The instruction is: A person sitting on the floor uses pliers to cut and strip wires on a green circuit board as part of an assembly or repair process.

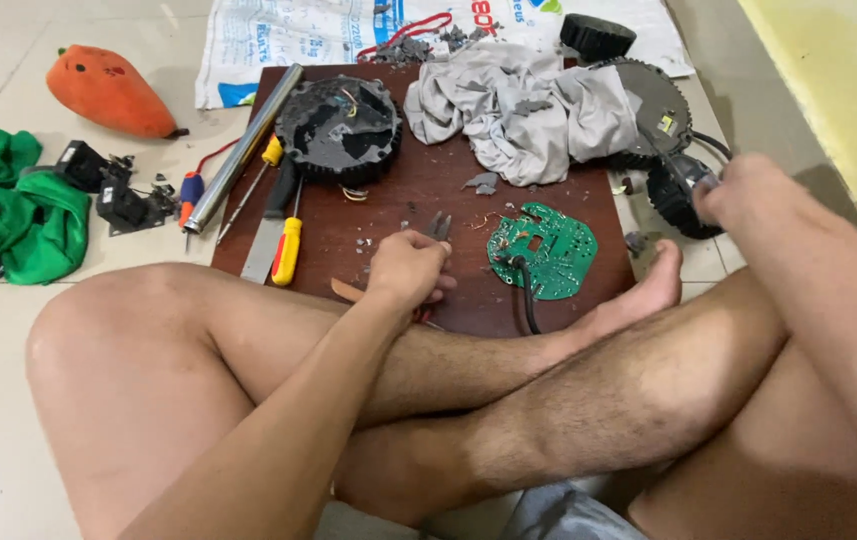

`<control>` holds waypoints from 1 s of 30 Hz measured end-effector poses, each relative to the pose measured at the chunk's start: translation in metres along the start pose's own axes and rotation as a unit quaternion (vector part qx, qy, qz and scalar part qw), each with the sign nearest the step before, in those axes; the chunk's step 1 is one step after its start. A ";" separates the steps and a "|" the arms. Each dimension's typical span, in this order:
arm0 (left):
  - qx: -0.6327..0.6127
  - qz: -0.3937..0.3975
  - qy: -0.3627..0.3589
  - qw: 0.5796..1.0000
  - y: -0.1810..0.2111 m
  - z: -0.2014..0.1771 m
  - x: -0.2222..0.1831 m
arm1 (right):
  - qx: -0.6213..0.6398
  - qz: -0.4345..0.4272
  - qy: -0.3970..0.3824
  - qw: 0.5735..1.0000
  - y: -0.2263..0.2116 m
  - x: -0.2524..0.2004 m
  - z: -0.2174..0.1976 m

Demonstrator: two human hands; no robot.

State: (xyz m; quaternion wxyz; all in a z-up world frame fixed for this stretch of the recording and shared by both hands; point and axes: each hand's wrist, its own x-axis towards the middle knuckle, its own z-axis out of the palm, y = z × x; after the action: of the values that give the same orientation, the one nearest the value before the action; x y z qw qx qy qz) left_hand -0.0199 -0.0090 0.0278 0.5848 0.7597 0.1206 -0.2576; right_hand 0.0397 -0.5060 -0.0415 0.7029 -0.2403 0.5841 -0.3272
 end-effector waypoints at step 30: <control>0.136 0.017 -0.010 0.990 -0.007 0.004 0.003 | -0.546 -0.493 -0.322 0.596 0.079 -0.141 0.008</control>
State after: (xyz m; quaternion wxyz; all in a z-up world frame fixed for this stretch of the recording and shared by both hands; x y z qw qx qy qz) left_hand -0.0216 -0.0117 0.0196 0.4815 0.8316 0.0652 -0.2691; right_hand 0.0471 -0.3493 -0.0035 0.3144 -0.9203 0.1819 -0.1453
